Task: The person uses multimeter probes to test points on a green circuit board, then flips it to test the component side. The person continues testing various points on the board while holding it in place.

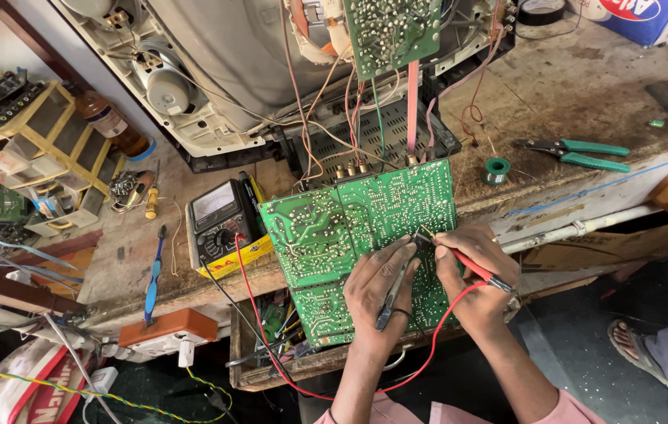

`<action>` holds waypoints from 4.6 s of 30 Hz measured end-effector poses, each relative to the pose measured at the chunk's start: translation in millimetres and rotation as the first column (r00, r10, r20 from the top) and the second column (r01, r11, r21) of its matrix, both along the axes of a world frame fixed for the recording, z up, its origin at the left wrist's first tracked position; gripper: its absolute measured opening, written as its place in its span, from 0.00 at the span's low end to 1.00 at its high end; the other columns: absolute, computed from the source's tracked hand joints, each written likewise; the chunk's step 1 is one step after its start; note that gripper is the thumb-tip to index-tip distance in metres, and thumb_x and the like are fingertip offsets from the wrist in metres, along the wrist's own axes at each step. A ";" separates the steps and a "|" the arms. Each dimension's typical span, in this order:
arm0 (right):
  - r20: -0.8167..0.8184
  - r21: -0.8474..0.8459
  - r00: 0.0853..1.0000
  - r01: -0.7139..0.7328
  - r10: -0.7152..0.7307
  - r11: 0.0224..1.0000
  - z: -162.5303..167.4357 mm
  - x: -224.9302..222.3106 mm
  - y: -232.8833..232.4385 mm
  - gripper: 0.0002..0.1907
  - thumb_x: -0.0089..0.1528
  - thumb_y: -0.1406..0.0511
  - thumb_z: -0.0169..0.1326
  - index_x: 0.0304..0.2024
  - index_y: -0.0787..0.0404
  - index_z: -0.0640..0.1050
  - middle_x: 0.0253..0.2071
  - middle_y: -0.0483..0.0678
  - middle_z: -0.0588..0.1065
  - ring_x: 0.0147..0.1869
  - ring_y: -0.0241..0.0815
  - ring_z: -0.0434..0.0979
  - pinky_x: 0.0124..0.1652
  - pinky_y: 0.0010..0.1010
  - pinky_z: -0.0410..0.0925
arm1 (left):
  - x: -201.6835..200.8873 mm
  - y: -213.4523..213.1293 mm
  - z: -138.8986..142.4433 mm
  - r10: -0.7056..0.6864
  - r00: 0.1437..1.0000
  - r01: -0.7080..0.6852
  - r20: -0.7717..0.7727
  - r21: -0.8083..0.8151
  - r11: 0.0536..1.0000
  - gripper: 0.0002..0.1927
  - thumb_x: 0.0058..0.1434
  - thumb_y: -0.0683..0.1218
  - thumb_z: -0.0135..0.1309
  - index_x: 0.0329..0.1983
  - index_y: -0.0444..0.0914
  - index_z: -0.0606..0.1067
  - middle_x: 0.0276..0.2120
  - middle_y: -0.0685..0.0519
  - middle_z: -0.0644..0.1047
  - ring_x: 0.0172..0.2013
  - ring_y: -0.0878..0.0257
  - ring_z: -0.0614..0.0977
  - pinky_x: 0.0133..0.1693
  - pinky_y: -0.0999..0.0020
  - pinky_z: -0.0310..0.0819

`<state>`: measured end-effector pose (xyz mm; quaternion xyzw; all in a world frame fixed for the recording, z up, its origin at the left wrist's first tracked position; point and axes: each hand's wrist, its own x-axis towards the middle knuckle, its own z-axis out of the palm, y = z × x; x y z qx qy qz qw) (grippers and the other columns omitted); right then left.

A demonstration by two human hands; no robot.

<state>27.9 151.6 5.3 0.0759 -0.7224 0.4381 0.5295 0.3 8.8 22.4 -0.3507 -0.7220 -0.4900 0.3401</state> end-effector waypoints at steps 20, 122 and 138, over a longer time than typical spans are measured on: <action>-0.015 -0.005 0.999 -0.037 0.037 0.999 0.7 -0.2 1.1 0.07 0.63 0.75 0.59 0.44 0.64 0.80 0.42 0.49 0.80 0.46 0.37 0.79 0.28 0.21 0.64 | -0.9 1.6 0.1 0.019 1.000 -0.019 -0.025 -0.013 1.000 0.12 0.60 0.38 0.64 0.48 0.37 0.81 0.49 0.51 0.83 0.41 0.57 0.85 0.43 0.66 0.78; 0.000 -0.110 0.996 -0.084 0.085 0.990 -8.6 -0.7 0.6 0.08 0.65 0.74 0.58 0.47 0.65 0.78 0.44 0.49 0.79 0.41 0.28 0.76 0.28 0.15 0.61 | -1.8 1.6 4.7 -0.008 1.000 0.008 0.005 0.026 1.000 0.13 0.61 0.39 0.65 0.49 0.37 0.81 0.49 0.51 0.83 0.41 0.57 0.85 0.44 0.66 0.79; 0.031 -0.066 0.999 -0.022 0.024 0.998 -5.4 1.0 0.2 0.07 0.63 0.74 0.60 0.44 0.65 0.80 0.43 0.49 0.80 0.42 0.31 0.76 0.28 0.18 0.61 | 1.5 2.4 5.0 0.005 0.999 -0.006 0.039 0.027 1.000 0.14 0.61 0.39 0.64 0.50 0.37 0.81 0.49 0.50 0.83 0.41 0.57 0.85 0.44 0.66 0.79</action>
